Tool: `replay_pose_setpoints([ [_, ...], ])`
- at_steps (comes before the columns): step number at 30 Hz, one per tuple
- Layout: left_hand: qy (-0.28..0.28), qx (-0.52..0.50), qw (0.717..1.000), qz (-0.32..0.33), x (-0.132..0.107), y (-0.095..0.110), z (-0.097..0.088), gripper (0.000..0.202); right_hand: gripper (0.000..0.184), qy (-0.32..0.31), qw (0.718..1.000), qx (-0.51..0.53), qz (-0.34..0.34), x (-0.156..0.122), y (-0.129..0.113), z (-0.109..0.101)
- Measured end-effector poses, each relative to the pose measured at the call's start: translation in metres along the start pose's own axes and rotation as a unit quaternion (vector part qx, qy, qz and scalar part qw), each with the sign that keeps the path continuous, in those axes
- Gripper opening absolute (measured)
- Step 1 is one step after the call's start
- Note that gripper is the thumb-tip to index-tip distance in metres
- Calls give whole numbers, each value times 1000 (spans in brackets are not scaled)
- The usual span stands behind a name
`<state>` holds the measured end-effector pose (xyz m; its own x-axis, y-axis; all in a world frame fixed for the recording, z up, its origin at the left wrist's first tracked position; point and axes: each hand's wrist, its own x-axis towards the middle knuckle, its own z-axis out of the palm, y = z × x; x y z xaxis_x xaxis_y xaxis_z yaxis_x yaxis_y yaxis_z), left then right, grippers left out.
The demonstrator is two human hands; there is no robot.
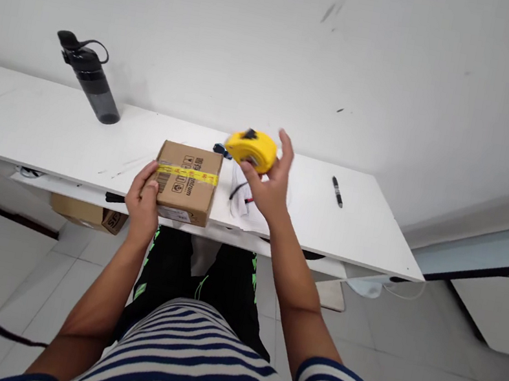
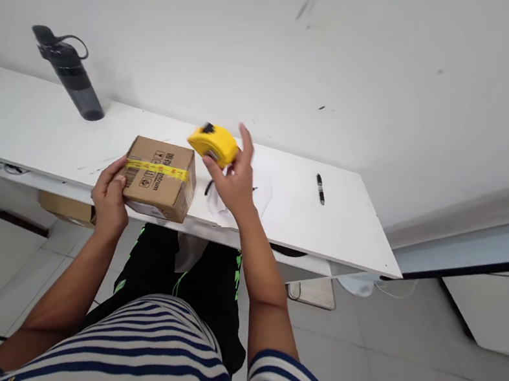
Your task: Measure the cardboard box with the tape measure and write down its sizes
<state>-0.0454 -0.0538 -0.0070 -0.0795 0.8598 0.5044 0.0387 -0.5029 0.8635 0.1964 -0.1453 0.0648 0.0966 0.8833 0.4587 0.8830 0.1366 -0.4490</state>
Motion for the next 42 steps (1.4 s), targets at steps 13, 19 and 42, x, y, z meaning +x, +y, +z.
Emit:
replay_pose_setpoints([
  [13,22,116,972,204,73,-25,42,40,42,170,653,619,402,-213,27,89],
  [19,143,132,927,319,32,9,43,64,48,134,612,662,411,-250,12,93],
  [42,-645,198,730,109,-42,-2,94,44,35,-163,949,-212,166,-25,140,22],
])
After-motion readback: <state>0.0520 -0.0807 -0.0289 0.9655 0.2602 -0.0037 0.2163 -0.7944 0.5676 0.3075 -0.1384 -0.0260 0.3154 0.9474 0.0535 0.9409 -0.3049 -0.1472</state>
